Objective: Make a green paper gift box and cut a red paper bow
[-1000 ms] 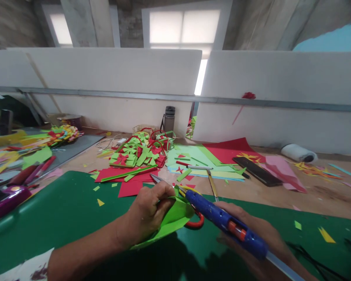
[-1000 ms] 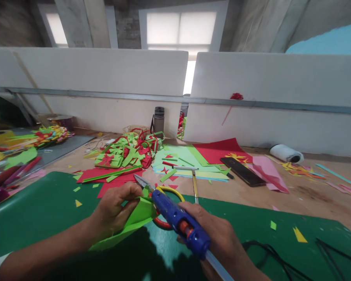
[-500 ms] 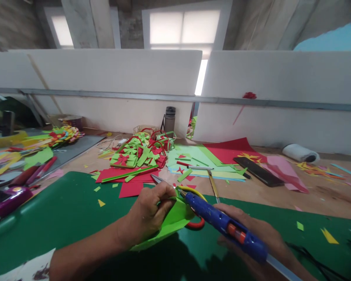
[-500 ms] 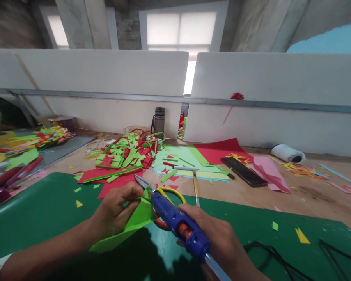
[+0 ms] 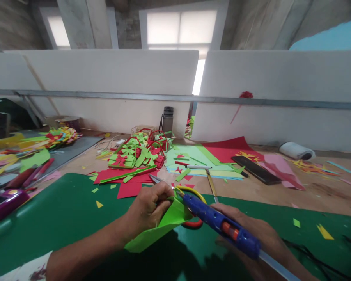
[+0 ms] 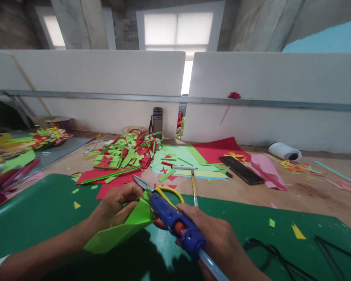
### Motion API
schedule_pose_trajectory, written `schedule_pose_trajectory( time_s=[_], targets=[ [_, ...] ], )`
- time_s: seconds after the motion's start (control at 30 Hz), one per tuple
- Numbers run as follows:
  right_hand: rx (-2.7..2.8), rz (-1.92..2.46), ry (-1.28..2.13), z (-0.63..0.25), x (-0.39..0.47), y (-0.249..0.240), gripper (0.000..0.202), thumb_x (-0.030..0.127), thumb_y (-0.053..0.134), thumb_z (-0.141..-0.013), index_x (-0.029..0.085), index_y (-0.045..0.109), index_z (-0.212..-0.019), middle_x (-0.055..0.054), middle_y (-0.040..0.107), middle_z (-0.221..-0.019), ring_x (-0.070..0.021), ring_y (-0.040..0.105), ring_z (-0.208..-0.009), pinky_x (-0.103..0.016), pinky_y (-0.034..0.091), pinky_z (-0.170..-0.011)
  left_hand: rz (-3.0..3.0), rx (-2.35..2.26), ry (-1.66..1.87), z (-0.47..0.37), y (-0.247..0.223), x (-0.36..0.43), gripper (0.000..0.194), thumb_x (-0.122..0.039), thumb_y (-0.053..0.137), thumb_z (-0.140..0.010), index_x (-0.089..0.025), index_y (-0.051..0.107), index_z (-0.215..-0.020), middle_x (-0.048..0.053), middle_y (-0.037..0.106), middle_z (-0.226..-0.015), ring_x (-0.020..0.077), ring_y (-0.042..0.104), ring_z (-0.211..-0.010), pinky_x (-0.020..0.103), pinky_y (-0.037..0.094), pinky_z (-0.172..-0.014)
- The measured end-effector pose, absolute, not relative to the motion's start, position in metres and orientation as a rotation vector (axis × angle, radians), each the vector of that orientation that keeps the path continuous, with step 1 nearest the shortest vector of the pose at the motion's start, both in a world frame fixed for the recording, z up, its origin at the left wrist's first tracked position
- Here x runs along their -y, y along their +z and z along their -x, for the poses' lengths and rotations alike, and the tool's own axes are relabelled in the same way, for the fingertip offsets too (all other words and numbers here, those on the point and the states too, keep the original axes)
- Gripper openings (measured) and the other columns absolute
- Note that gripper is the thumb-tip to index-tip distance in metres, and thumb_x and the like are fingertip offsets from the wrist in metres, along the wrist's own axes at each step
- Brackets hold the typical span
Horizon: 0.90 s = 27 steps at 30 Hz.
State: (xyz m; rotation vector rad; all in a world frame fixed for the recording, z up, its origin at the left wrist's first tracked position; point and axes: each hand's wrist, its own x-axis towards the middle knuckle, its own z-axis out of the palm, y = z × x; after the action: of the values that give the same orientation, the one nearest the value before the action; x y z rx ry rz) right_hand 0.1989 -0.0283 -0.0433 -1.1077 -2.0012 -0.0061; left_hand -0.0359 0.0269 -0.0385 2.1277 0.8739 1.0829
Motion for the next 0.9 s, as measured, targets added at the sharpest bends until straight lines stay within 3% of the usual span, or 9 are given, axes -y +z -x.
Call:
schedule_pose_trajectory(
  time_s=[0.57,0.8,0.9],
  targets=[
    [1.955,1.113,-0.003,-0.205,0.026,-0.048,0.039,0.035,0.059,-0.073,0.033,0.056,-0.112,0.003,0.074,-0.090,-0.0210,0.071,-0.064,-0.025,0.057,-0.061,-2.074,-0.844,1.018,0.035,-0.039,-0.027,0.003,-0.019,0.045,-0.078,-0.019,0.044,-0.075,-0.006,0.037,-0.053,0.0087,0.032,-0.047,0.020,0.025,-0.046],
    [2.043,1.089,-0.085,-0.205,0.027,-0.047,0.035,0.039,0.047,-0.083,0.028,0.052,-0.115,-0.001,0.074,-0.091,-0.0210,0.072,-0.066,-0.026,0.058,-0.063,-2.032,-0.795,1.004,0.036,-0.039,-0.027,0.002,-0.019,0.045,-0.079,-0.018,0.044,-0.077,-0.005,0.043,-0.055,0.0084,0.036,-0.048,0.019,0.027,-0.047],
    [2.074,1.092,-0.063,-0.209,0.027,-0.045,0.038,0.041,0.051,-0.082,0.031,0.049,-0.119,0.000,0.074,-0.091,-0.0222,0.072,-0.065,-0.028,0.059,-0.063,-2.028,-0.820,1.000,0.037,-0.039,-0.027,0.004,-0.020,0.045,-0.079,-0.018,0.044,-0.076,-0.005,0.042,-0.056,0.0083,0.036,-0.049,0.019,0.027,-0.047]
  ],
)
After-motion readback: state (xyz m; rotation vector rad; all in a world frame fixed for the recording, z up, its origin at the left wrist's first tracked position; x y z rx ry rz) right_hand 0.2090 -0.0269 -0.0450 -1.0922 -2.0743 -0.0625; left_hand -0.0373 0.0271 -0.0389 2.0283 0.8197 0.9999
